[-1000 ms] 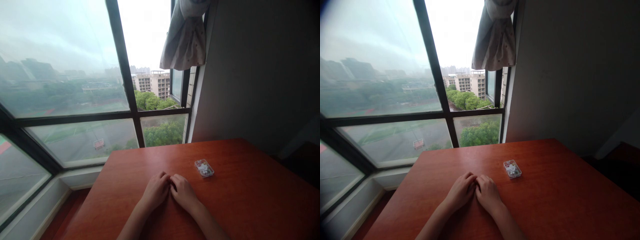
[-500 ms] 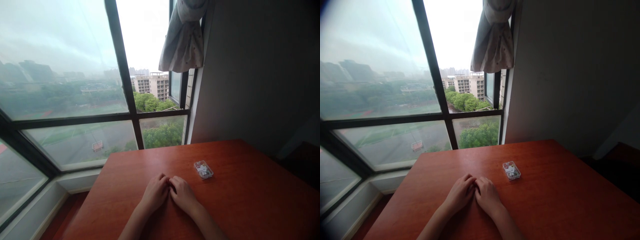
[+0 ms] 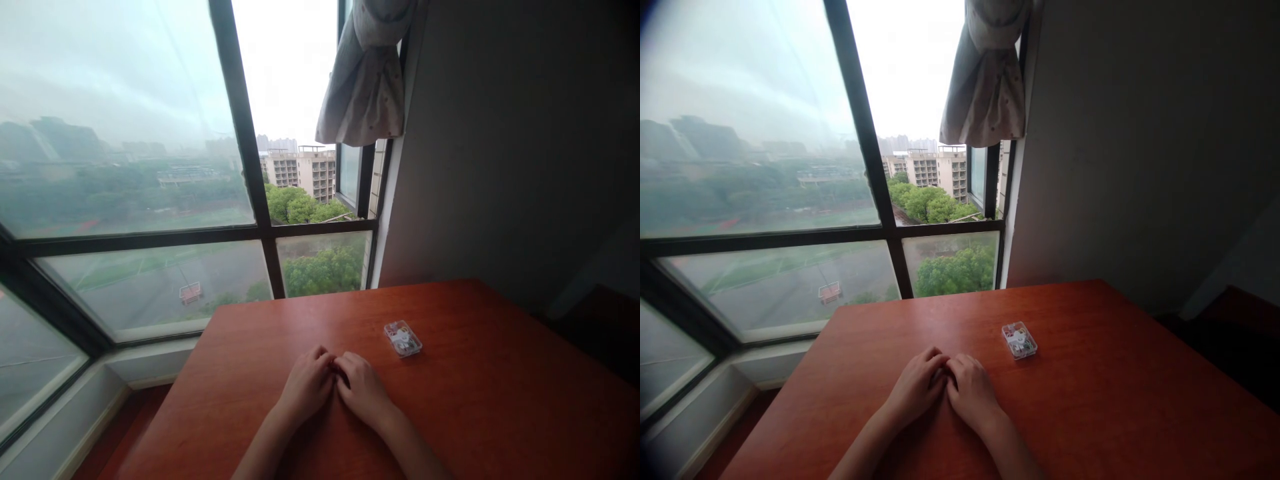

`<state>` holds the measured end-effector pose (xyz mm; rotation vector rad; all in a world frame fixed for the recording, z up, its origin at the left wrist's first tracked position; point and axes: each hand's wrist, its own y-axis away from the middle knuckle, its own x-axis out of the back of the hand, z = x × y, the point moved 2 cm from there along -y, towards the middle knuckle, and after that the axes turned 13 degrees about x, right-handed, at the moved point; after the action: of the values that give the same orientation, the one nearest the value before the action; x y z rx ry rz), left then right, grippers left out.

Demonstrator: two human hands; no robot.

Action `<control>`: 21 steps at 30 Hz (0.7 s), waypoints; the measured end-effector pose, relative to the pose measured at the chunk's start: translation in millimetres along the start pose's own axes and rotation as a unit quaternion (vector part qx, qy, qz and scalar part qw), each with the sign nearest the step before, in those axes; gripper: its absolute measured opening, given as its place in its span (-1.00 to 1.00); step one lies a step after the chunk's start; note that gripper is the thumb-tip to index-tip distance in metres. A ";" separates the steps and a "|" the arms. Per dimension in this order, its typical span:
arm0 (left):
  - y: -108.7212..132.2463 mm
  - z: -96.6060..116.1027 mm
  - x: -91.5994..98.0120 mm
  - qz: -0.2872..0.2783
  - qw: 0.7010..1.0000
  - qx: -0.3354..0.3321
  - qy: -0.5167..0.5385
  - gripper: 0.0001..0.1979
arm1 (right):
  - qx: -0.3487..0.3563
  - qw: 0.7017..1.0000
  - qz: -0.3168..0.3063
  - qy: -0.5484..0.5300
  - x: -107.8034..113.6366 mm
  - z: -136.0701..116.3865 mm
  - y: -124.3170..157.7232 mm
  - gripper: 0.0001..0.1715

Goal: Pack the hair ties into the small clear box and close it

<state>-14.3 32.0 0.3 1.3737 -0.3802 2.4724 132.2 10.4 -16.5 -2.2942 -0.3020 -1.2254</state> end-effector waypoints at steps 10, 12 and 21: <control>0.1 -2.5 -2.6 0.011 1.000 0.000 0.008 -0.79 | 0.004 1.000 0.003 -0.009 0.8 -0.1 0.8 -0.76; -0.1 -3.1 -3.4 0.012 1.000 0.000 0.007 -0.80 | 0.002 1.000 0.002 -0.008 1.2 -0.1 0.8 -0.75; -1.5 -2.4 -2.9 0.014 1.000 -0.001 0.011 -0.80 | 0.003 1.000 -0.003 -0.006 0.1 1.6 -0.5 -0.77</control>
<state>-14.1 33.8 -3.3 1.3476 -0.3993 2.5081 133.2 11.6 -17.0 -2.2982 -0.3171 -1.2115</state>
